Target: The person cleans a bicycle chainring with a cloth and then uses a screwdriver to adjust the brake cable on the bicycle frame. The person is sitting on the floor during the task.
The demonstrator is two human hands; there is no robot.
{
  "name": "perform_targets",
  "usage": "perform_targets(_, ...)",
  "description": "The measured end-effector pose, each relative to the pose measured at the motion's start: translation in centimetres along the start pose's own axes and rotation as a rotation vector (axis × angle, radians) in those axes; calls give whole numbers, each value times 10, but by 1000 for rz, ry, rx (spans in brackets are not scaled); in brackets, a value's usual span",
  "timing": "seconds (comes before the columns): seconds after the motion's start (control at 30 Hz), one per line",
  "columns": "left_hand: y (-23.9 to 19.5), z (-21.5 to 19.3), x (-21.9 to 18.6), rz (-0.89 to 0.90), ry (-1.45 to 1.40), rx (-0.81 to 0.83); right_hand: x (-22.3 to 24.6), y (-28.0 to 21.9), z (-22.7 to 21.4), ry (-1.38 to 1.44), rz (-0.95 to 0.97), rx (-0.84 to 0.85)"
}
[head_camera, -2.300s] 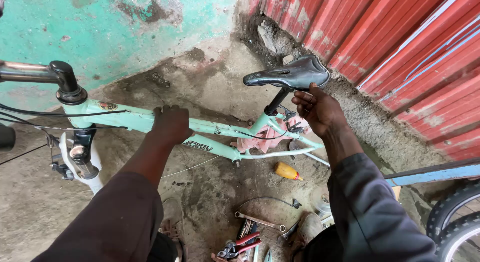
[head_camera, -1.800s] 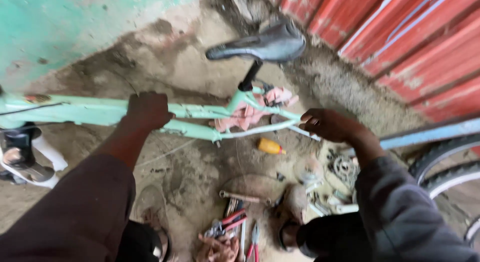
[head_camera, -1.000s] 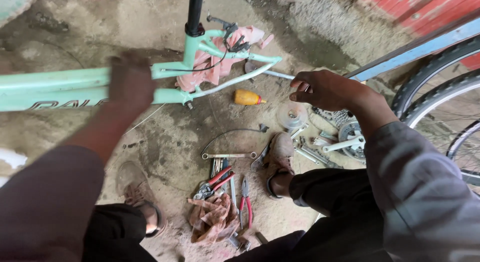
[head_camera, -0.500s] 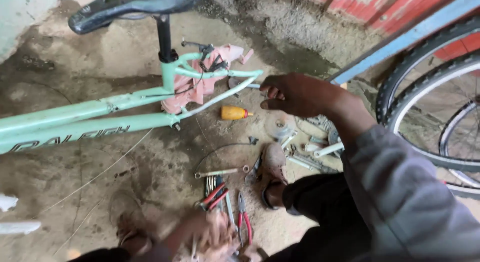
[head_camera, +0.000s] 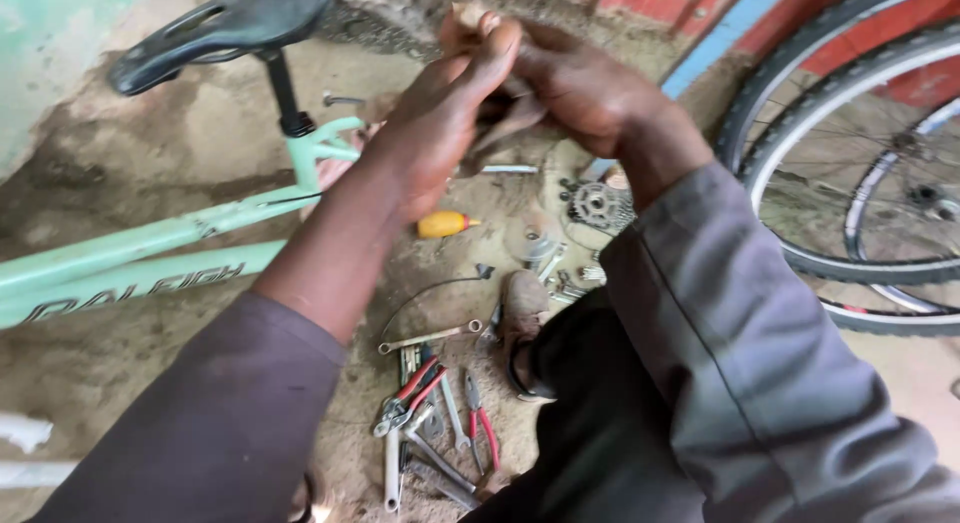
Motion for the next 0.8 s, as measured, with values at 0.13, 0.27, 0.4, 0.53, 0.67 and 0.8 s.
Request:
perform_targets(0.13,15,109,-16,-79,-307,-103,-8,-96,-62,39,-198,-368)
perform_targets(0.27,13,188,27,-142,-183,-126,-45,-174,-96,666,-141,-571)
perform_targets(0.4,7,240,92,-277,-250,-254,-151,-212,-145,717,-204,-596)
perform_targets(0.53,4,223,159,-407,-13,-402,-194,-228,-115,104,383,-1073)
perform_targets(0.67,29,214,124,-148,-235,-520,-313,-183,-82,367,505,-771)
perform_targets(0.8,50,207,113,-13,-237,-582,-555,-72,-114,551,728,-873)
Point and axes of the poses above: each hand's wrist, its own y-axis towards the middle knuckle, its own z-axis out of the palm, x = y × z, the point moved 2 cm from there along y, towards the middle knuckle, and after that the axes turned 15 degrees about z, right-handed, at the moved point
